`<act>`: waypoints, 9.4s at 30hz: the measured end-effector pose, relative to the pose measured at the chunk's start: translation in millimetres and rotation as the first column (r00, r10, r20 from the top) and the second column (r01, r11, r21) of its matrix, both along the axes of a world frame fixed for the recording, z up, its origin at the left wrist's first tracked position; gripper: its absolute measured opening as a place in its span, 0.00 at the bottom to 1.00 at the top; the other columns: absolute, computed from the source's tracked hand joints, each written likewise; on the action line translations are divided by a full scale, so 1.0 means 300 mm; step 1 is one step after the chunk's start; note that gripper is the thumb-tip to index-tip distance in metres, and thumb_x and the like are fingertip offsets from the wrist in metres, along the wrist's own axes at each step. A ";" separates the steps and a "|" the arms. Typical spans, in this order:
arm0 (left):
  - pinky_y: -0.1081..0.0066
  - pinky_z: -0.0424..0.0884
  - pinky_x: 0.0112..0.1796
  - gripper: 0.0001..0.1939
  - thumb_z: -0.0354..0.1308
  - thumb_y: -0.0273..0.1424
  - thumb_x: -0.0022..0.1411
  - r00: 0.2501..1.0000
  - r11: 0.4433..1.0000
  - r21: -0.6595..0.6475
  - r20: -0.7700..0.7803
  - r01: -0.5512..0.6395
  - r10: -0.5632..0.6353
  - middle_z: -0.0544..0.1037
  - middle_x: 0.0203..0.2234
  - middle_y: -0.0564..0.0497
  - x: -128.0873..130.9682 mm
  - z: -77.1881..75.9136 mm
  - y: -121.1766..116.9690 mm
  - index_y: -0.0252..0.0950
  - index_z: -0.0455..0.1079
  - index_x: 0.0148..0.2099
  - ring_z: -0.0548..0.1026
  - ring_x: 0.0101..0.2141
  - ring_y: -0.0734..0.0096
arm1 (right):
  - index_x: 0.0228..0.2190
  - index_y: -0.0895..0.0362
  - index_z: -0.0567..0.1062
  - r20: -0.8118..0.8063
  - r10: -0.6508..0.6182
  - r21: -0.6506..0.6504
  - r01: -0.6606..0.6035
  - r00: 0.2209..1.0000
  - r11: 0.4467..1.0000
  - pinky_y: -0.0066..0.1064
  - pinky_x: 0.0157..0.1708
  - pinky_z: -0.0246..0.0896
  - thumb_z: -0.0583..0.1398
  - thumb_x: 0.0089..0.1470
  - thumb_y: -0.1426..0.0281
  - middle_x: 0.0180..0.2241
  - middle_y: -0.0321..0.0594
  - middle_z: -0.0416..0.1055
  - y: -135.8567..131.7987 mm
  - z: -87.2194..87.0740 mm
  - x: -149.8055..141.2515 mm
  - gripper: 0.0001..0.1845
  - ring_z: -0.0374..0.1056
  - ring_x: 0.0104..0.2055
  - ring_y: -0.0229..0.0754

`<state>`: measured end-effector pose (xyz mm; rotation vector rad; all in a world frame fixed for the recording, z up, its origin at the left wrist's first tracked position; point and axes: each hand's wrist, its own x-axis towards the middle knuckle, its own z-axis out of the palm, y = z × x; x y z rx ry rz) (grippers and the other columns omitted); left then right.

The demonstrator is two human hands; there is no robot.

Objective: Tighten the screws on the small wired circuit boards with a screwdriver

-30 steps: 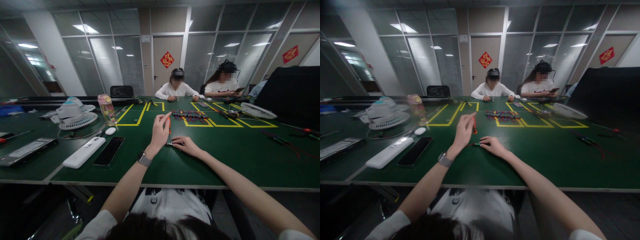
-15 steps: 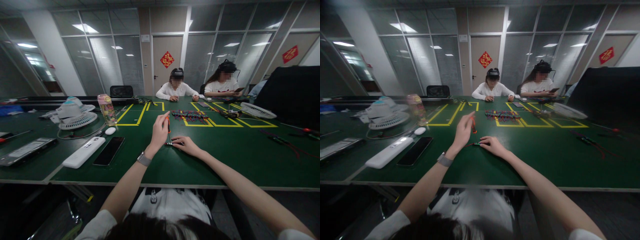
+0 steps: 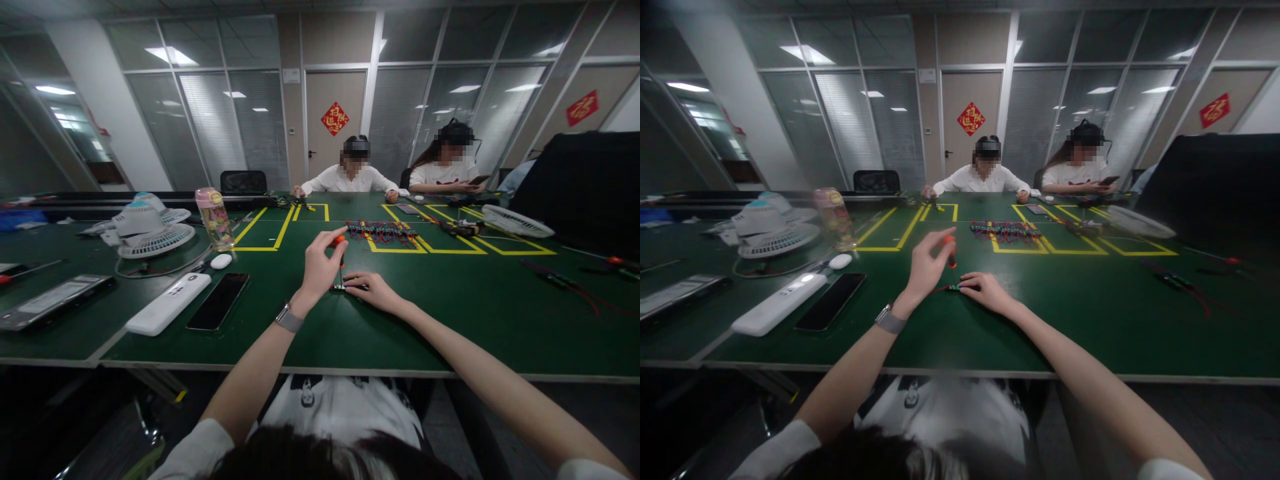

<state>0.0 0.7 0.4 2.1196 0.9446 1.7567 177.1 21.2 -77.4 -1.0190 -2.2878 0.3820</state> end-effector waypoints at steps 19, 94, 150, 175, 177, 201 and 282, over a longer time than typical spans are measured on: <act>0.71 0.67 0.46 0.15 0.47 0.28 0.67 1.000 1.000 0.016 -0.020 -0.003 0.003 0.73 0.42 0.47 0.001 -0.002 0.000 0.38 0.69 0.53 0.72 0.43 0.70 | 0.39 0.54 0.80 0.000 0.001 0.011 -0.001 1.000 1.000 0.39 0.50 0.65 0.58 0.56 0.67 0.46 0.46 0.75 0.000 -0.002 -0.001 0.12 0.72 0.46 0.47; 0.71 0.68 0.44 0.14 0.53 0.31 0.64 0.995 0.995 -0.011 -0.002 -0.100 0.100 0.70 0.40 0.48 -0.007 -0.006 0.012 0.40 0.71 0.51 0.72 0.40 0.72 | 0.38 0.52 0.81 -0.020 0.003 0.003 -0.003 1.000 1.000 0.41 0.49 0.64 0.58 0.56 0.64 0.46 0.44 0.75 0.007 -0.009 0.002 0.12 0.72 0.46 0.47; 0.72 0.68 0.44 0.16 0.49 0.27 0.66 0.995 0.994 -0.064 0.048 0.092 -0.089 0.74 0.41 0.48 -0.001 -0.010 0.019 0.37 0.66 0.55 0.73 0.41 0.72 | 0.38 0.53 0.80 -0.003 0.003 0.011 -0.003 1.000 1.000 0.39 0.50 0.65 0.58 0.56 0.65 0.46 0.44 0.75 0.004 -0.008 0.001 0.12 0.72 0.47 0.47; 0.69 0.64 0.50 0.17 0.44 0.29 0.68 0.996 0.996 -0.001 -0.023 0.090 -0.090 0.73 0.46 0.47 -0.001 0.000 0.013 0.38 0.66 0.55 0.71 0.47 0.69 | 0.39 0.53 0.80 -0.002 0.008 0.017 -0.008 1.000 1.000 0.39 0.50 0.64 0.58 0.56 0.65 0.46 0.44 0.75 0.008 -0.010 0.005 0.13 0.72 0.47 0.47; 0.70 0.66 0.47 0.15 0.48 0.30 0.67 0.998 0.998 0.029 -0.037 0.057 -0.056 0.74 0.42 0.48 0.000 0.001 0.005 0.39 0.69 0.52 0.72 0.43 0.70 | 0.38 0.53 0.80 -0.003 0.007 0.011 -0.007 1.000 1.000 0.40 0.49 0.65 0.58 0.56 0.65 0.46 0.44 0.75 0.006 -0.008 0.004 0.12 0.72 0.46 0.48; 0.70 0.65 0.49 0.16 0.45 0.28 0.68 1.000 1.000 -0.007 0.007 -0.012 0.012 0.72 0.43 0.47 -0.003 0.003 0.009 0.37 0.68 0.54 0.71 0.45 0.71 | 0.38 0.52 0.80 -0.010 0.002 0.008 -0.002 1.000 1.000 0.40 0.50 0.65 0.58 0.56 0.65 0.46 0.44 0.75 0.004 -0.006 0.002 0.12 0.72 0.47 0.47; 0.72 0.68 0.42 0.13 0.49 0.26 0.65 0.994 0.997 -0.026 0.082 -0.074 0.076 0.75 0.38 0.48 -0.007 0.003 0.011 0.36 0.71 0.49 0.73 0.39 0.71 | 0.39 0.53 0.80 0.009 0.011 0.014 -0.011 1.000 1.000 0.40 0.50 0.64 0.58 0.57 0.65 0.46 0.45 0.75 0.004 -0.006 0.003 0.13 0.71 0.47 0.48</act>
